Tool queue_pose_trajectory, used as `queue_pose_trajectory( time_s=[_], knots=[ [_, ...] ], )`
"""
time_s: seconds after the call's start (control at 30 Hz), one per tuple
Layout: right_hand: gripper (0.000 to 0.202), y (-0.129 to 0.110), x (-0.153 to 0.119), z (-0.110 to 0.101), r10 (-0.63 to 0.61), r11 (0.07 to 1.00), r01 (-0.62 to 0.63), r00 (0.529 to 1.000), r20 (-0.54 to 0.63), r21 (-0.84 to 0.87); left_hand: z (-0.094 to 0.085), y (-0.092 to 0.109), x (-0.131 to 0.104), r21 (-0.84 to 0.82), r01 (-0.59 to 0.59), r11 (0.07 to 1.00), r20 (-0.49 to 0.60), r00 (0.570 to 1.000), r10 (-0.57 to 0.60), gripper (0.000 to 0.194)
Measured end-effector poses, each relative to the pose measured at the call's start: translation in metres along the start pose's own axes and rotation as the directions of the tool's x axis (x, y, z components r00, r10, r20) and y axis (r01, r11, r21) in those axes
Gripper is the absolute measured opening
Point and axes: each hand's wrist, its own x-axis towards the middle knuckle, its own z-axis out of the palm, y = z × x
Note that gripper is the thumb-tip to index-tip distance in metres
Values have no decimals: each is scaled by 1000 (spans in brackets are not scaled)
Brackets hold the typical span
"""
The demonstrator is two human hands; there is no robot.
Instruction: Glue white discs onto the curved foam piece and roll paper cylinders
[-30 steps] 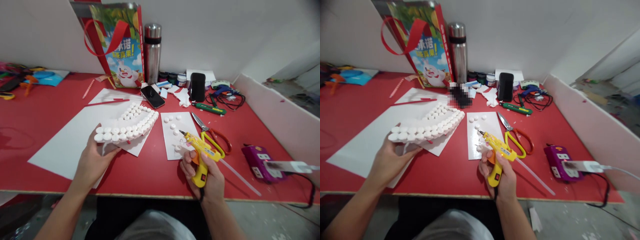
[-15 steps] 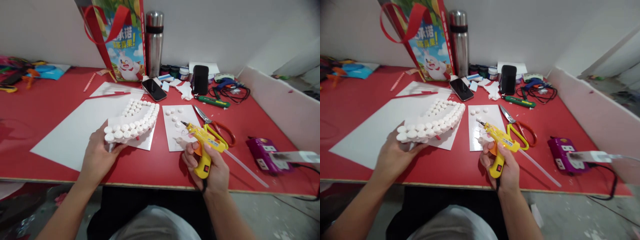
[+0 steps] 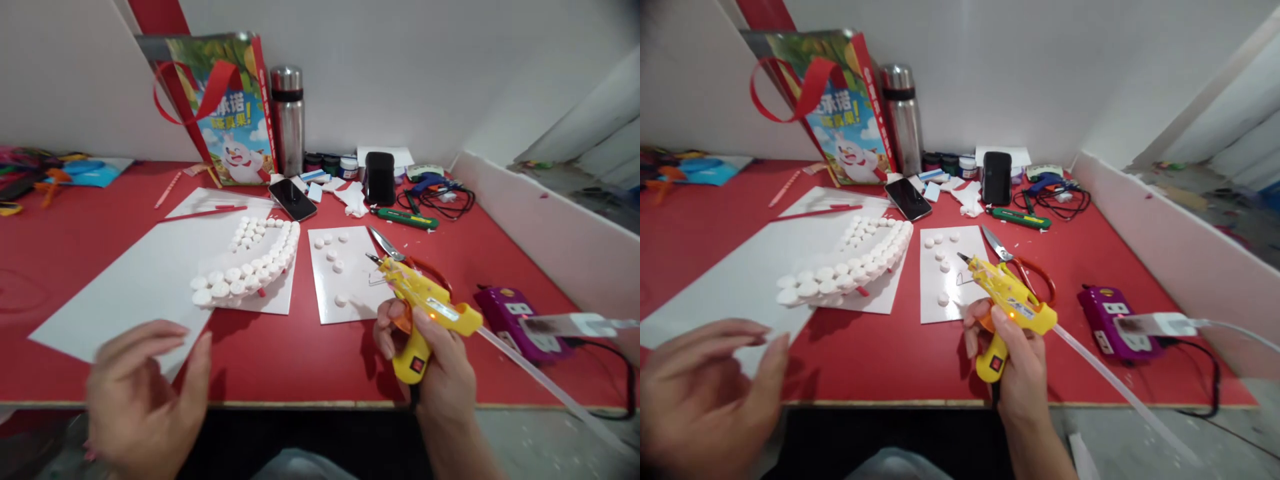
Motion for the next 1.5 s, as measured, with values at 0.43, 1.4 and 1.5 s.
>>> queue_pose_trajectory(
  time_s=[0.43, 1.4, 1.5],
  knots=[
    [27, 3, 3, -17, -5, 995, -10, 990, -142, -101, 122, 50, 49, 161, -467, 869, 651, 712, 262, 18],
    [33, 6, 1, -24, 58, 996, -65, 994, -97, -64, 236, 63, 135, 287, -637, 715, 706, 645, 291, 13],
    [30, 6, 2, -25, 49, 998, -53, 994, -102, -40, 220, 71, 119, 234, -584, 778, 668, 678, 307, 13]
  ],
)
